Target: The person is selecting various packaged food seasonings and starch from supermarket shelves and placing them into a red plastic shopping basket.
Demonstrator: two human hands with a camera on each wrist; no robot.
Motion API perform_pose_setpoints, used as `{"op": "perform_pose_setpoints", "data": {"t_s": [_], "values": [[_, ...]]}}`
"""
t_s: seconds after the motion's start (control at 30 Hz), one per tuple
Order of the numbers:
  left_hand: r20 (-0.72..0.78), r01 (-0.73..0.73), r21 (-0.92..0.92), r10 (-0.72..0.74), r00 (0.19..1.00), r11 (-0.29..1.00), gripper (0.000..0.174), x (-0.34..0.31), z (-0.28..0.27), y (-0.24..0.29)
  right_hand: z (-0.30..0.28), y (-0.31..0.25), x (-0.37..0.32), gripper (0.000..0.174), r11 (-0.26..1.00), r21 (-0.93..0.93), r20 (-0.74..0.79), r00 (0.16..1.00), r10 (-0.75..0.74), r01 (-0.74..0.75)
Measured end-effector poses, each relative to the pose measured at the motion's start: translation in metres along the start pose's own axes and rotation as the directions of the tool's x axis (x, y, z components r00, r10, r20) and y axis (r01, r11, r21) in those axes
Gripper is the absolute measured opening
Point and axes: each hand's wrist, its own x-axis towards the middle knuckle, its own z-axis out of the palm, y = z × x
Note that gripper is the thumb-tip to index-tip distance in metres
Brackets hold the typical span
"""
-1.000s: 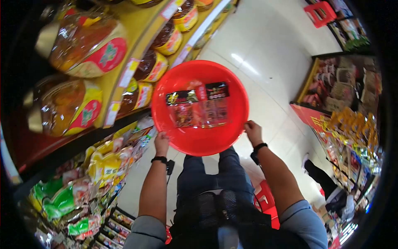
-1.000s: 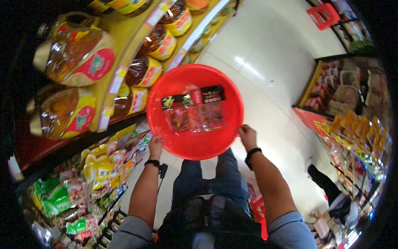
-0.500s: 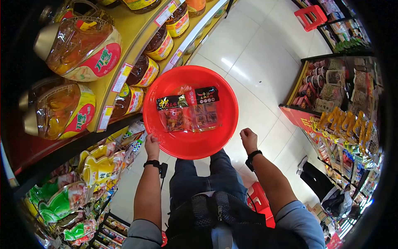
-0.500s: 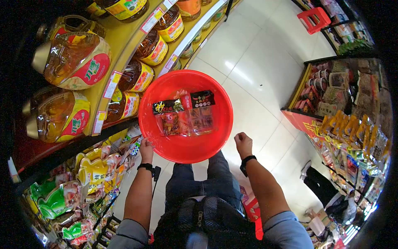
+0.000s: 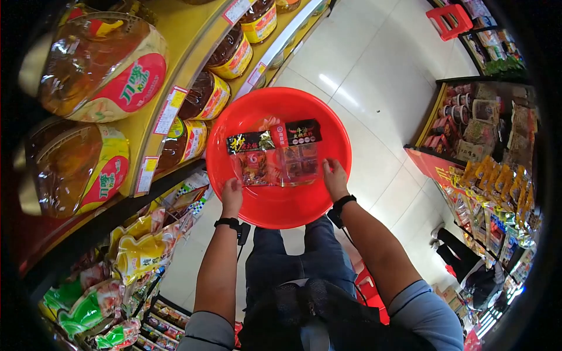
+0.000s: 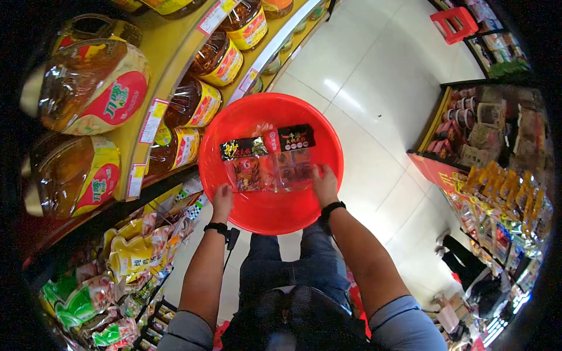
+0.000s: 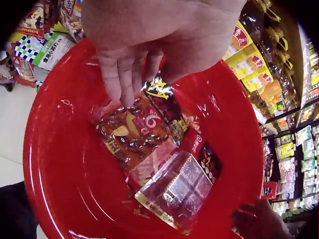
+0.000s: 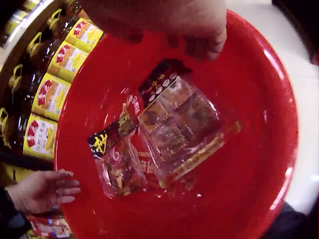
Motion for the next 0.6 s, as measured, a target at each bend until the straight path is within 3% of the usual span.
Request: {"op": "perform_pose_setpoints", "data": {"t_s": [0.07, 0.1, 0.2, 0.37, 0.47, 0.57, 0.6], "values": [[-0.028, -0.021, 0.08, 0.023, 0.999, 0.997, 0.039, -0.006, -0.004, 0.034, 0.008, -0.002, 0.013, 0.045, 0.996, 0.023, -0.138, 0.987, 0.083, -0.081], [-0.045, -0.039, 0.161, 0.047, 0.998, 0.986, 0.043, -0.003, -0.003, 0.045, 0.017, 0.002, 0.022, 0.045, 0.995, 0.021, -0.137, 0.986, 0.099, -0.097], [-0.116, -0.096, 0.253, 0.129, 0.985, 0.963, 0.049, 0.02, 0.013, 0.041, 0.037, 0.007, 0.046, 0.054, 0.994, -0.08, -0.22, 0.972, -0.084, 0.068], [-0.166, -0.005, 0.243, 0.047, 0.985, 0.97, 0.057, 0.058, 0.026, 0.039, 0.043, -0.001, 0.067, 0.062, 0.991, -0.093, -0.253, 0.965, 0.066, -0.092], [-0.201, 0.065, 0.211, -0.022, 0.979, 0.975, 0.062, 0.069, 0.031, 0.032, 0.053, 0.017, 0.072, 0.065, 0.973, -0.17, -0.158, 0.979, 0.132, -0.158], [-0.25, 0.026, 0.319, 0.057, 0.967, 0.948, 0.058, 0.077, 0.033, 0.027, 0.067, 0.018, 0.078, 0.067, 0.971, -0.203, -0.147, 0.984, 0.098, -0.127], [-0.203, -0.003, 0.177, 0.039, 0.978, 0.984, 0.055, 0.081, 0.033, 0.028, 0.07, 0.018, 0.085, 0.068, 0.971, -0.191, -0.149, 0.982, 0.119, -0.147]]}}
